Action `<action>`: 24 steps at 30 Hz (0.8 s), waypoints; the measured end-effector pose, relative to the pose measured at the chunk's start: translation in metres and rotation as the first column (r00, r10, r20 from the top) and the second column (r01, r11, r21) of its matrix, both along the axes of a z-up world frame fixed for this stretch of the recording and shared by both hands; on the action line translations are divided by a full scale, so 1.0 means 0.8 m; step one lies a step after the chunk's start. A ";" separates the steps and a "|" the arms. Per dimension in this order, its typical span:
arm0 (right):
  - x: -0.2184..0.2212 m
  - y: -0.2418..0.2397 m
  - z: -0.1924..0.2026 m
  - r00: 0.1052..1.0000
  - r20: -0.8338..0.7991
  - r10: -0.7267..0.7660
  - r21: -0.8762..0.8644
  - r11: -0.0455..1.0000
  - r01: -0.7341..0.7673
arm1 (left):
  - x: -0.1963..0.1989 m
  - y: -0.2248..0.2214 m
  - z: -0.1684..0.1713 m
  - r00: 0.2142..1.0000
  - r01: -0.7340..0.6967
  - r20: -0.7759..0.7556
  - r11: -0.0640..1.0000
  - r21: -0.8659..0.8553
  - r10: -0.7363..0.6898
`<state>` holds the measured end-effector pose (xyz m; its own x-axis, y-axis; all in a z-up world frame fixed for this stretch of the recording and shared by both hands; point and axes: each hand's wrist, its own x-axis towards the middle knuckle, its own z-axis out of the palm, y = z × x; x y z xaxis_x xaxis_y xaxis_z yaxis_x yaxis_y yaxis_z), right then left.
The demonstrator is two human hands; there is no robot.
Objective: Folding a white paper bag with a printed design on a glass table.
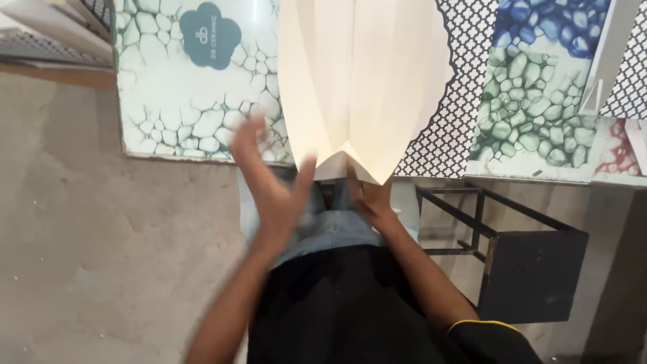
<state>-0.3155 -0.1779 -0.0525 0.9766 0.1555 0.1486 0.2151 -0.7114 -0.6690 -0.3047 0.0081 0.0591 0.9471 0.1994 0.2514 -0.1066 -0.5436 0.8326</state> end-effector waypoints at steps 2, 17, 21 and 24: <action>-0.006 -0.010 -0.030 0.993 -0.115 0.008 0.094 0.996 0.003 | -0.058 -0.035 -0.065 0.993 -0.037 -0.108 0.781 -0.623 -0.040; -0.033 -0.031 -0.068 0.964 -0.255 -0.069 0.329 0.932 0.154 | -0.041 -0.064 -0.149 0.982 -0.056 -0.188 0.930 -0.363 -0.014; -0.024 -0.021 -0.049 0.970 -0.237 -0.059 0.330 0.934 0.138 | -0.023 -0.059 -0.124 0.993 -0.090 -0.083 0.995 -0.050 0.085; -0.021 -0.024 -0.043 0.971 -0.233 -0.046 0.256 0.961 0.107 | -0.016 -0.041 -0.130 0.998 0.064 -0.012 0.989 0.130 -0.063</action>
<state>-0.3323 -0.1970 -0.0869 0.9968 0.0636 -0.0487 -0.0094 -0.5103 -0.8599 -0.3176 -0.0243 -0.0452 0.9589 0.1048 0.2638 -0.1379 -0.6402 0.7557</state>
